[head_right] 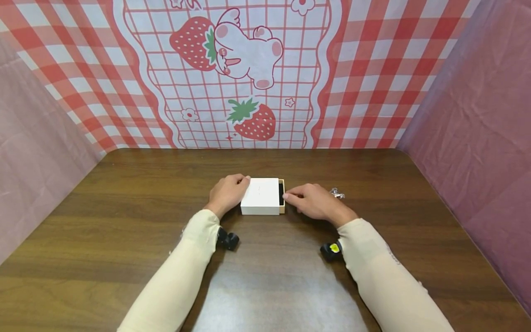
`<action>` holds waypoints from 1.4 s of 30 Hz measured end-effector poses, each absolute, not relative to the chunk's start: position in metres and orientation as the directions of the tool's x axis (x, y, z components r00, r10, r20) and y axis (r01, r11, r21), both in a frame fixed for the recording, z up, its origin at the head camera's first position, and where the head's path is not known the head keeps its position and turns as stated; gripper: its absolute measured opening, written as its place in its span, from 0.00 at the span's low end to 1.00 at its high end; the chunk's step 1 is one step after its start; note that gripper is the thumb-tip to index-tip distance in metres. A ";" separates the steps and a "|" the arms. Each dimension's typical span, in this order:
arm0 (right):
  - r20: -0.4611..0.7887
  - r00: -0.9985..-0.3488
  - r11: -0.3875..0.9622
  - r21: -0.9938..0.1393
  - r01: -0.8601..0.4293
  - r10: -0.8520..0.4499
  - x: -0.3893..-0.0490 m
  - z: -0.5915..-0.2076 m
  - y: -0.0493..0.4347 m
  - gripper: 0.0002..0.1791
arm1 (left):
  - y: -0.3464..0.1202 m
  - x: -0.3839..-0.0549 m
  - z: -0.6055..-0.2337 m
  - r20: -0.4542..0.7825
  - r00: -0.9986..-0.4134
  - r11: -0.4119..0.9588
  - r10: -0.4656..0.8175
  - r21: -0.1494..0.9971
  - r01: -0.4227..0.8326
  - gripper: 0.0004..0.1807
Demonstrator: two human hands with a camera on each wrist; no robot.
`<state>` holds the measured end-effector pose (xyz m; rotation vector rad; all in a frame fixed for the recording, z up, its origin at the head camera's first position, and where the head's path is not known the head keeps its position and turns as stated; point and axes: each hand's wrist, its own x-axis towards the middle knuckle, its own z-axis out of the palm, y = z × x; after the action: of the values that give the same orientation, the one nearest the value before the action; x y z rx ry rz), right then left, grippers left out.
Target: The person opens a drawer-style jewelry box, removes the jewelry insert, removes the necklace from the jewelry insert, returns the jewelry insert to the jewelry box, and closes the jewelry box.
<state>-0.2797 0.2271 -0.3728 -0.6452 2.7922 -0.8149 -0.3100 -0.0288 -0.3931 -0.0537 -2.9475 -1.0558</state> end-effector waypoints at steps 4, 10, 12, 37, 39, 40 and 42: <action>-0.029 -0.896 0.761 -0.540 -0.359 -0.443 -0.280 -0.373 0.226 0.21 | -0.029 -0.310 -0.393 0.023 -0.999 0.772 0.030 0.634 0.037 0.25; -0.031 -0.894 0.759 -0.542 -0.361 -0.447 -0.280 -0.373 0.226 0.22 | -0.029 -0.310 -0.394 0.023 -0.999 0.773 0.031 0.633 0.039 0.25; -0.031 -0.892 0.756 -0.544 -0.363 -0.451 -0.280 -0.373 0.226 0.22 | -0.029 -0.310 -0.394 0.023 -0.999 0.774 0.030 0.632 0.038 0.25; 0.006 -0.880 0.750 -0.521 -0.408 -0.474 -0.279 -0.375 0.224 0.20 | -0.028 -0.311 -0.394 0.031 -0.999 0.781 0.028 0.624 0.042 0.25; 0.013 -0.880 0.750 -0.517 -0.412 -0.474 -0.279 -0.374 0.224 0.20 | -0.028 -0.311 -0.394 0.030 -0.999 0.781 0.028 0.623 0.040 0.25; 0.015 -0.880 0.751 -0.515 -0.413 -0.474 -0.279 -0.374 0.224 0.20 | -0.028 -0.311 -0.394 0.028 -0.999 0.781 0.028 0.623 0.039 0.25; 0.019 -0.880 0.751 -0.513 -0.417 -0.475 -0.279 -0.374 0.223 0.20 | -0.028 -0.311 -0.393 0.026 -0.999 0.782 0.026 0.622 0.037 0.25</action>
<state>-0.2786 0.2232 -0.3743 -0.7245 2.8334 -0.7894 -0.3109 -0.0280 -0.3934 -0.0519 -2.9507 -1.0296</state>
